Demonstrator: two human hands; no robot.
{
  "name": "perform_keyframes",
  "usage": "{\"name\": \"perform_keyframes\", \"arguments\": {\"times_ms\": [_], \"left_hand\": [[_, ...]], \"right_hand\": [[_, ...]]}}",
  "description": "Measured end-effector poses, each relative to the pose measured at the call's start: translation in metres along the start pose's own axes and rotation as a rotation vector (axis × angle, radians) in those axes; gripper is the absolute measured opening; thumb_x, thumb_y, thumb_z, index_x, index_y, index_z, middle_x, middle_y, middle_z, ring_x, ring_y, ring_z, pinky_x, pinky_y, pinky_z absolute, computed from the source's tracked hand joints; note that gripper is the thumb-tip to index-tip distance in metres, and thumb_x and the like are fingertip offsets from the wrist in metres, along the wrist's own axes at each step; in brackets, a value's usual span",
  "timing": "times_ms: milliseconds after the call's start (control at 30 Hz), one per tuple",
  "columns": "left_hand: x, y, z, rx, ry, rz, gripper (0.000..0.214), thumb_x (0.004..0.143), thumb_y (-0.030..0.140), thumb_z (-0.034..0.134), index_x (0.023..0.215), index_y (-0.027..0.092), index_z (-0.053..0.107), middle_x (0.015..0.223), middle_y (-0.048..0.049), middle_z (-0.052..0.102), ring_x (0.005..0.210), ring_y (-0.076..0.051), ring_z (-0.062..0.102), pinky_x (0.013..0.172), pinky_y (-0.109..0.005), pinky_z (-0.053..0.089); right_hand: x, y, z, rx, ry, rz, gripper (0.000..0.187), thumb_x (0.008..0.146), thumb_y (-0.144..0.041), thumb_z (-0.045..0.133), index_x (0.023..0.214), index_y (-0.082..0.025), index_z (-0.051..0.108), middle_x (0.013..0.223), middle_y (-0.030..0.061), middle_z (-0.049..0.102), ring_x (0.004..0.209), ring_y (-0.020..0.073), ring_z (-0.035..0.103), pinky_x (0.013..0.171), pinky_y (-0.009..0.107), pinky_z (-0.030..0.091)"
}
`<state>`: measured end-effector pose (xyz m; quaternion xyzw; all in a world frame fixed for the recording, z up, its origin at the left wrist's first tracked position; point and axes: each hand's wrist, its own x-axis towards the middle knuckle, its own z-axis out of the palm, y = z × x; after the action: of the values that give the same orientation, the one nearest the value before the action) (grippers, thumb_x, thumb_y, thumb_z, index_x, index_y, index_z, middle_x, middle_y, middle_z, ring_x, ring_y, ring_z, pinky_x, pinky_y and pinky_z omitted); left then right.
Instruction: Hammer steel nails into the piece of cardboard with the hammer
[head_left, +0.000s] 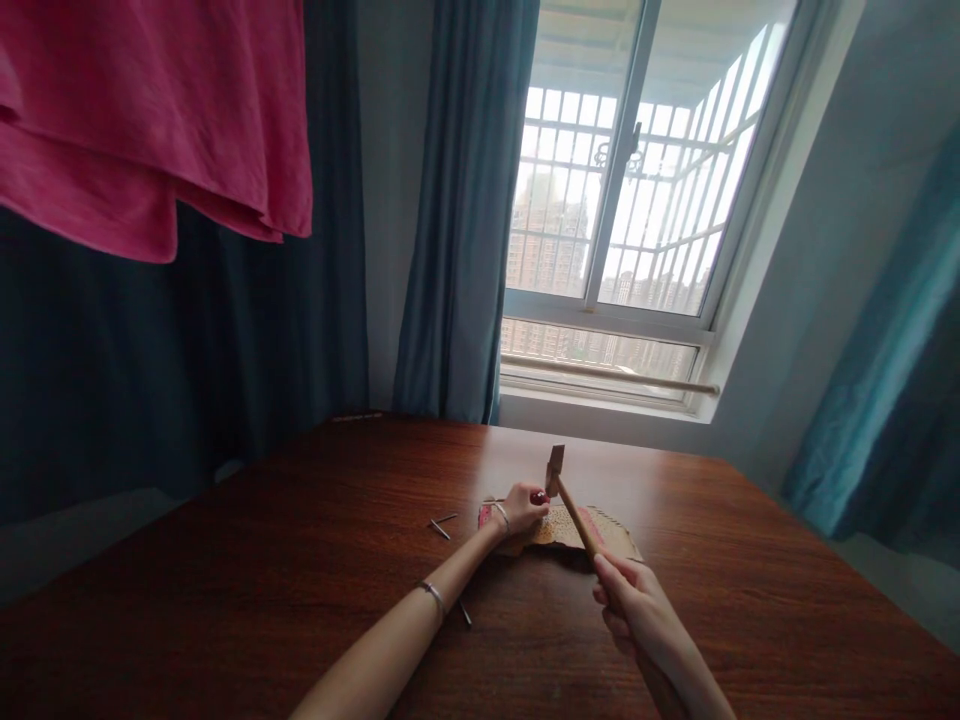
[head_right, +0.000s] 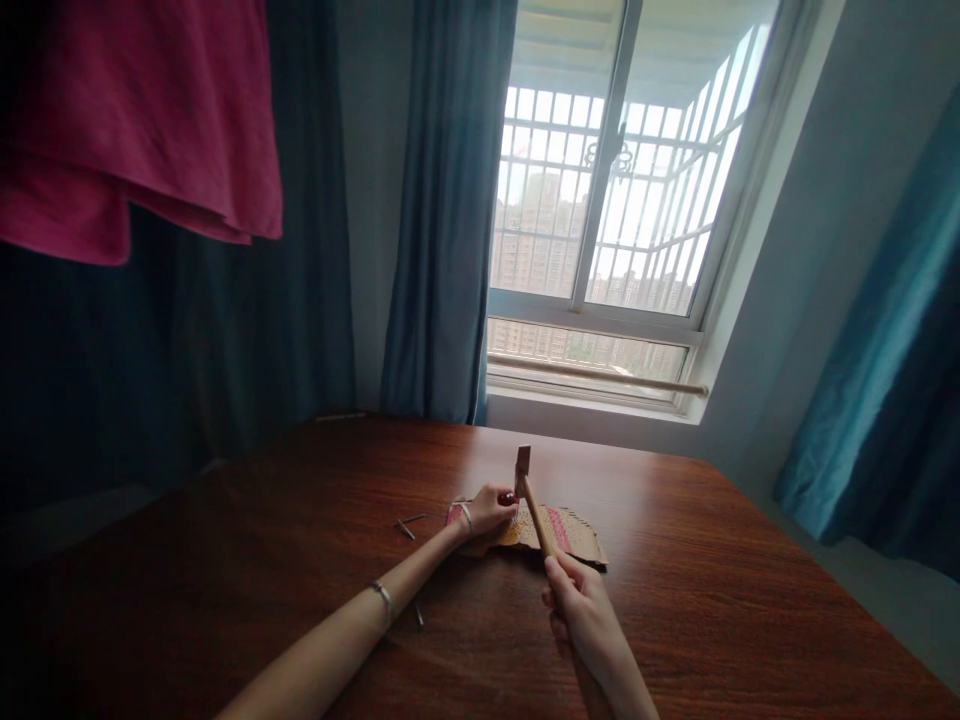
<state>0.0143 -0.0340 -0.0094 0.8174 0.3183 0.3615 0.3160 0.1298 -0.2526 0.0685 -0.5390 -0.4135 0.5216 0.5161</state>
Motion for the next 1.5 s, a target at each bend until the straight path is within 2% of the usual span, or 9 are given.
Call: {"name": "perform_keyframes", "arguments": {"times_ms": [167, 433, 567, 700, 833, 1133, 1300, 1500], "left_hand": [[-0.0006, 0.0027, -0.0007, -0.007, 0.002, -0.002, 0.015, 0.066, 0.020, 0.053, 0.069, 0.010, 0.065, 0.063, -0.0013, 0.058, 0.059, -0.010, 0.048, 0.056, -0.019, 0.036], [-0.0020, 0.0093, -0.0043, -0.008, -0.015, -0.024, 0.016, 0.066, 0.020, 0.054, 0.071, 0.009, 0.065, 0.064, -0.0016, 0.060, 0.060, -0.011, 0.049, 0.057, -0.019, 0.037], [-0.0015, 0.0077, -0.0035, 0.010, -0.014, -0.012, 0.017, 0.066, 0.020, 0.053, 0.070, 0.009, 0.065, 0.064, -0.0014, 0.059, 0.060, -0.011, 0.049, 0.058, -0.019, 0.037], [-0.0005, 0.0037, -0.0022, 0.027, -0.011, 0.006, 0.016, 0.066, 0.021, 0.053, 0.069, 0.010, 0.065, 0.063, -0.0009, 0.059, 0.060, -0.010, 0.049, 0.058, -0.019, 0.037], [-0.0005, 0.0009, -0.0010, 0.013, -0.006, 0.032, 0.016, 0.067, 0.020, 0.052, 0.070, 0.010, 0.065, 0.065, -0.0013, 0.059, 0.061, -0.010, 0.049, 0.059, -0.019, 0.038], [-0.0013, 0.0037, -0.0024, 0.015, -0.007, 0.008, 0.015, 0.067, 0.019, 0.053, 0.070, 0.010, 0.065, 0.067, -0.0020, 0.060, 0.063, -0.011, 0.050, 0.059, -0.019, 0.038], [-0.0013, 0.0059, -0.0028, 0.022, -0.015, -0.015, 0.014, 0.066, 0.019, 0.054, 0.069, 0.010, 0.065, 0.065, -0.0013, 0.059, 0.062, -0.011, 0.049, 0.059, -0.019, 0.038], [-0.0010, 0.0056, -0.0027, 0.004, -0.012, 0.010, 0.016, 0.066, 0.019, 0.053, 0.070, 0.010, 0.065, 0.066, -0.0018, 0.060, 0.061, -0.011, 0.050, 0.058, -0.019, 0.038]], "right_hand": [[-0.0012, -0.0026, 0.0002, 0.018, 0.008, -0.014, 0.039, 0.068, -0.054, 0.057, 0.081, -0.018, 0.049, 0.054, -0.0074, 0.044, 0.028, 0.0001, 0.030, 0.026, 0.013, 0.021], [-0.0019, -0.0065, 0.0028, 0.011, 0.038, 0.030, 0.045, 0.063, -0.057, 0.059, 0.082, -0.017, 0.052, 0.052, -0.0073, 0.045, 0.027, -0.0003, 0.027, 0.026, 0.014, 0.020], [0.0001, -0.0013, 0.0015, 0.004, 0.023, -0.015, 0.045, 0.064, -0.058, 0.057, 0.081, -0.017, 0.050, 0.051, -0.0083, 0.043, 0.027, -0.0002, 0.028, 0.025, 0.014, 0.020], [0.0021, 0.0030, -0.0009, -0.005, 0.003, 0.003, 0.045, 0.066, -0.058, 0.056, 0.083, -0.017, 0.050, 0.053, -0.0081, 0.043, 0.026, 0.0002, 0.028, 0.024, 0.014, 0.021], [0.0008, 0.0017, -0.0016, 0.045, 0.011, 0.003, 0.043, 0.065, -0.057, 0.058, 0.081, -0.018, 0.050, 0.054, -0.0076, 0.044, 0.028, -0.0004, 0.027, 0.025, 0.013, 0.020], [-0.0037, -0.0043, 0.0010, 0.054, 0.025, -0.012, 0.041, 0.066, -0.055, 0.058, 0.082, -0.018, 0.050, 0.054, -0.0078, 0.044, 0.028, -0.0007, 0.028, 0.025, 0.013, 0.020], [-0.0030, -0.0040, -0.0014, 0.017, -0.003, 0.004, 0.041, 0.065, -0.056, 0.059, 0.077, -0.017, 0.049, 0.053, -0.0073, 0.044, 0.027, -0.0001, 0.029, 0.024, 0.013, 0.019], [-0.0027, -0.0043, -0.0016, 0.031, 0.025, -0.014, 0.042, 0.067, -0.055, 0.058, 0.082, -0.017, 0.050, 0.054, -0.0072, 0.045, 0.028, -0.0005, 0.028, 0.025, 0.013, 0.020]]}}
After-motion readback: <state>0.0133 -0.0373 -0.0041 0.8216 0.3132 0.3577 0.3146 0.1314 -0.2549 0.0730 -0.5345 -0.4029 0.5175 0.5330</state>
